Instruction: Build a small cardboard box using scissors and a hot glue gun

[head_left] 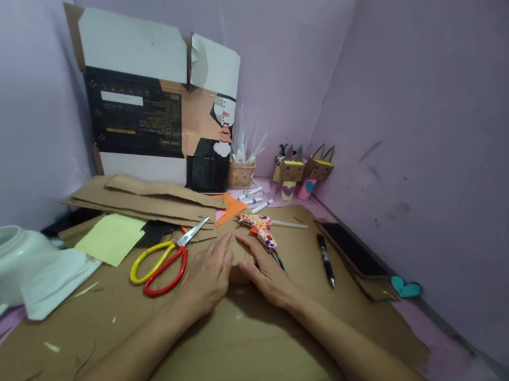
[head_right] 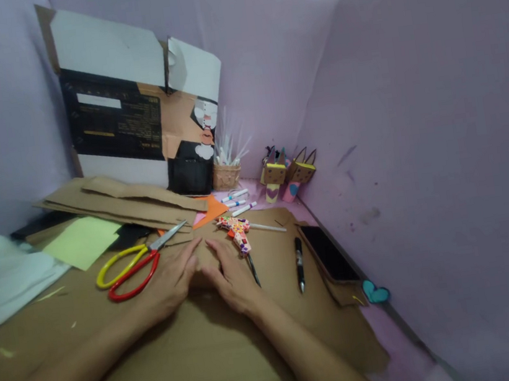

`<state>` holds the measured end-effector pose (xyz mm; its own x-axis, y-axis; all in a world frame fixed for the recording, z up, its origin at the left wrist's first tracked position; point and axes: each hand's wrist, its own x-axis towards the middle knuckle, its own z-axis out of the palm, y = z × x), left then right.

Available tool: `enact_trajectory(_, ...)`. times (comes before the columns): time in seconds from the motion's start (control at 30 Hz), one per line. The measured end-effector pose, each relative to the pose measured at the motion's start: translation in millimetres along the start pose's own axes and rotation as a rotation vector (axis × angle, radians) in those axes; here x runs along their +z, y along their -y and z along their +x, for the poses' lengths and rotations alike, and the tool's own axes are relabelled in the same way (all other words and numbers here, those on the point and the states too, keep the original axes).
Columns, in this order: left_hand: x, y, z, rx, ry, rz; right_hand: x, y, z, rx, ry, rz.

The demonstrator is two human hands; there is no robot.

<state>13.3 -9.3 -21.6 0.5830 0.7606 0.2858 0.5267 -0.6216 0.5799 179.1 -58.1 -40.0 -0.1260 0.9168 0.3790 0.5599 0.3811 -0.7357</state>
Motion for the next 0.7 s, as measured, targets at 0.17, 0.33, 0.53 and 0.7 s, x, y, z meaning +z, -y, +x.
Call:
enact_trajectory(0.17, -5.6, 1, 4, -0.166, 0.009, -0.331, -1, 1, 0, 0.078, -0.028, 0.219)
enact_trajectory(0.33, -10.1, -4, 6, -0.234, 0.053, -0.684, -3, 14, 3, 0.229, -0.118, 0.579)
enact_trajectory(0.53, -11.2, -13, 1, -0.188, 0.072, -0.666, -8, 16, 1, 0.213, -0.152, 0.476)
enact_trajectory(0.7, -9.1, -14, 1, -0.220, 0.091, -0.713, -7, 14, -1, 0.157, -0.154, 0.509)
